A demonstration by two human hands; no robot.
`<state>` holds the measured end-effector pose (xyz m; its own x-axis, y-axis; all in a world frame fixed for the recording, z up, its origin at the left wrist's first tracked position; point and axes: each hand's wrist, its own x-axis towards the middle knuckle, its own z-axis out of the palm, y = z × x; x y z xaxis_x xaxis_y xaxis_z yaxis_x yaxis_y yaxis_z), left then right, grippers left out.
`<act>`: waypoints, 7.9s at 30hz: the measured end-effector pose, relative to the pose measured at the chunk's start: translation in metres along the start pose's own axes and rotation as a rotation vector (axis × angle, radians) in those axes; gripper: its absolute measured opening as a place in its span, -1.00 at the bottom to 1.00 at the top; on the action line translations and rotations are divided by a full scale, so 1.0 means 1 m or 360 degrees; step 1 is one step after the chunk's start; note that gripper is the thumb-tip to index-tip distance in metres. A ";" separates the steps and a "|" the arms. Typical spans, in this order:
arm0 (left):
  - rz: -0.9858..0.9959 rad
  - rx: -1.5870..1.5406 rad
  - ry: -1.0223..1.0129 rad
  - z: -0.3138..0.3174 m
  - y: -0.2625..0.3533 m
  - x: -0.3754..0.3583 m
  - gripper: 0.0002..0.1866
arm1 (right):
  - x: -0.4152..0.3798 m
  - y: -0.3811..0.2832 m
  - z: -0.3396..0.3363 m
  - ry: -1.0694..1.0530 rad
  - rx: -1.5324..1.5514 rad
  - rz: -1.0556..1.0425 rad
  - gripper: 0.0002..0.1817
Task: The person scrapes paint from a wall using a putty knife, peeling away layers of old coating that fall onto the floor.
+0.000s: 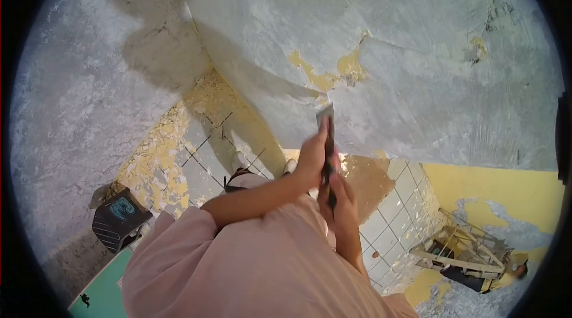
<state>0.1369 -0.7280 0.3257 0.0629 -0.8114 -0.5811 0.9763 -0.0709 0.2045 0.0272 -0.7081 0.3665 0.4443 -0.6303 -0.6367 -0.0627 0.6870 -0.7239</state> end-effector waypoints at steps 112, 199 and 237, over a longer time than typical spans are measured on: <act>0.0326 0.0375 0.0294 -0.014 0.018 0.043 -0.38 | 0.045 0.012 -0.003 -0.0102 -0.0133 -0.0153 -0.72; 0.0272 0.0265 0.0175 -0.037 0.000 0.002 -0.53 | 0.027 0.025 -0.009 -0.0188 -0.0335 0.0084 -0.69; 0.0232 0.0180 0.0105 0.008 0.007 -0.020 -0.44 | 0.017 0.006 0.007 -0.0133 -0.0450 -0.0390 -0.55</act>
<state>0.1409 -0.7167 0.3453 0.2192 -0.7781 -0.5886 0.9265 -0.0232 0.3756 0.0411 -0.7123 0.3533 0.5475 -0.7237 -0.4202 -0.1845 0.3853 -0.9041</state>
